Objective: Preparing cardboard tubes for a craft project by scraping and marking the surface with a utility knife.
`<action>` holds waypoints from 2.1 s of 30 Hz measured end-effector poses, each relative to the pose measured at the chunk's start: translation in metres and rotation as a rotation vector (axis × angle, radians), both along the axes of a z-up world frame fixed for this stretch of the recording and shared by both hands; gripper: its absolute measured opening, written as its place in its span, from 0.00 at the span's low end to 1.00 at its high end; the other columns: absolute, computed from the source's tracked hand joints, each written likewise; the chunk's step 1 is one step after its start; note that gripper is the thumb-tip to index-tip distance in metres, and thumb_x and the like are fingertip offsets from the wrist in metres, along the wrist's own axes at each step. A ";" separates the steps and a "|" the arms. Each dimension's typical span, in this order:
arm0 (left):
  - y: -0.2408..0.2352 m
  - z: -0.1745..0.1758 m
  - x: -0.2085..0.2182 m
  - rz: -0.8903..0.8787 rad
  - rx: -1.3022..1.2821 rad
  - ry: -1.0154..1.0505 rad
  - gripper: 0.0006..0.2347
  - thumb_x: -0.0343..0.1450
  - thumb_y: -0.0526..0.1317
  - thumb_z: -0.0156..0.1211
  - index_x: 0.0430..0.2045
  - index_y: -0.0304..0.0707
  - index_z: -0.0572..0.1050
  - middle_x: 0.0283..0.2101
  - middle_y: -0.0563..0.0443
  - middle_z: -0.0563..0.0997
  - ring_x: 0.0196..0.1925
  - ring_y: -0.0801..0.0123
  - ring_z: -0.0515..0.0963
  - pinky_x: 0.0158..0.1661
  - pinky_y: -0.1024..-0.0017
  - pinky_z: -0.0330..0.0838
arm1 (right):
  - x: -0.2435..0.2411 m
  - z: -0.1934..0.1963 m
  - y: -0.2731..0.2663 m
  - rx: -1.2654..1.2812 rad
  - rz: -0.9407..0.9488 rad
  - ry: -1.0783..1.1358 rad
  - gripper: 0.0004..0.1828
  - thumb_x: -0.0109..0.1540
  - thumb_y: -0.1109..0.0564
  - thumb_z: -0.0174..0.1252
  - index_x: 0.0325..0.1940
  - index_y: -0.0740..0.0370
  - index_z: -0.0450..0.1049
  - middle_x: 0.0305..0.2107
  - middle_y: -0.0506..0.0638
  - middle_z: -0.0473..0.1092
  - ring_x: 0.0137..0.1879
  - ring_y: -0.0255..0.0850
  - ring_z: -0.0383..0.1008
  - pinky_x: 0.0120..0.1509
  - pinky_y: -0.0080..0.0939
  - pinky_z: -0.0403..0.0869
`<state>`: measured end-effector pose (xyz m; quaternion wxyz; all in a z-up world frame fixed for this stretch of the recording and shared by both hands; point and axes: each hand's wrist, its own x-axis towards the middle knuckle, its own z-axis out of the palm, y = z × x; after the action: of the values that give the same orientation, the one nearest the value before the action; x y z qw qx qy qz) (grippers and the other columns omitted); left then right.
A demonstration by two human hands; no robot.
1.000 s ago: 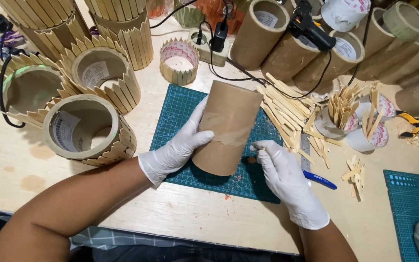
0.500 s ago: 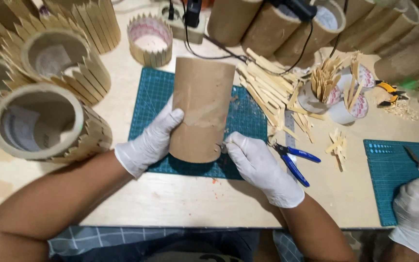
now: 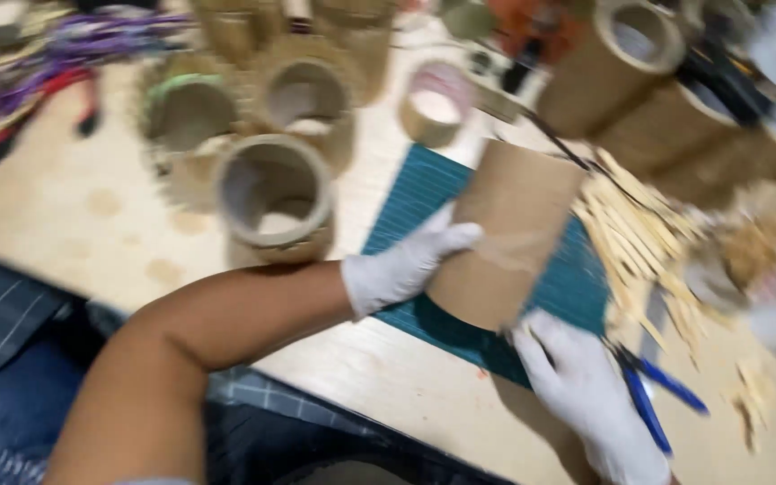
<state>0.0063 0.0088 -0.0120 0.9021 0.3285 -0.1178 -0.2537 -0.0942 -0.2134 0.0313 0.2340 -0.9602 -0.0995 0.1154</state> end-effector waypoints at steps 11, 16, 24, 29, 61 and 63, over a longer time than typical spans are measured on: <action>0.001 0.011 0.002 -0.032 0.113 -0.129 0.44 0.61 0.55 0.70 0.70 0.39 0.53 0.66 0.41 0.69 0.65 0.61 0.71 0.63 0.60 0.70 | 0.008 -0.004 -0.021 0.334 -0.149 -0.164 0.19 0.72 0.47 0.40 0.48 0.55 0.76 0.30 0.45 0.73 0.33 0.35 0.70 0.41 0.35 0.69; -0.011 0.022 -0.006 0.005 0.282 -0.153 0.43 0.65 0.45 0.70 0.76 0.50 0.51 0.72 0.49 0.66 0.66 0.69 0.68 0.66 0.61 0.66 | 0.008 -0.002 -0.022 0.449 -0.228 -0.192 0.14 0.72 0.54 0.45 0.46 0.54 0.78 0.23 0.50 0.71 0.31 0.41 0.72 0.41 0.44 0.74; -0.008 0.017 -0.002 -0.054 0.325 -0.169 0.46 0.64 0.48 0.71 0.76 0.51 0.46 0.73 0.50 0.63 0.65 0.70 0.67 0.67 0.60 0.64 | 0.009 -0.031 -0.015 0.375 -0.100 -0.235 0.10 0.67 0.52 0.56 0.32 0.52 0.78 0.18 0.51 0.73 0.26 0.46 0.78 0.35 0.41 0.77; -0.009 0.023 -0.007 -0.048 0.325 -0.175 0.46 0.64 0.48 0.72 0.76 0.51 0.46 0.74 0.50 0.62 0.66 0.70 0.66 0.67 0.60 0.64 | 0.009 -0.014 -0.013 0.403 -0.106 -0.282 0.12 0.68 0.56 0.52 0.33 0.56 0.77 0.18 0.54 0.73 0.25 0.50 0.76 0.34 0.46 0.76; -0.002 0.017 0.001 -0.138 0.213 -0.231 0.52 0.58 0.61 0.72 0.72 0.39 0.47 0.67 0.40 0.66 0.68 0.58 0.70 0.65 0.59 0.68 | -0.003 -0.005 -0.015 0.340 -0.182 -0.560 0.16 0.71 0.61 0.53 0.63 0.58 0.66 0.46 0.52 0.73 0.44 0.38 0.77 0.52 0.36 0.75; -0.002 0.015 0.000 -0.124 0.184 -0.247 0.51 0.59 0.60 0.73 0.72 0.37 0.47 0.67 0.40 0.67 0.67 0.59 0.70 0.65 0.59 0.68 | 0.003 0.000 -0.011 0.403 -0.030 -0.546 0.11 0.72 0.63 0.49 0.59 0.59 0.67 0.47 0.55 0.73 0.45 0.40 0.81 0.52 0.35 0.78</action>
<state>0.0067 0.0065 0.0034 0.8296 0.4304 -0.2242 -0.2763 -0.0917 -0.2249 0.0313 0.3854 -0.8915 -0.1652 -0.1715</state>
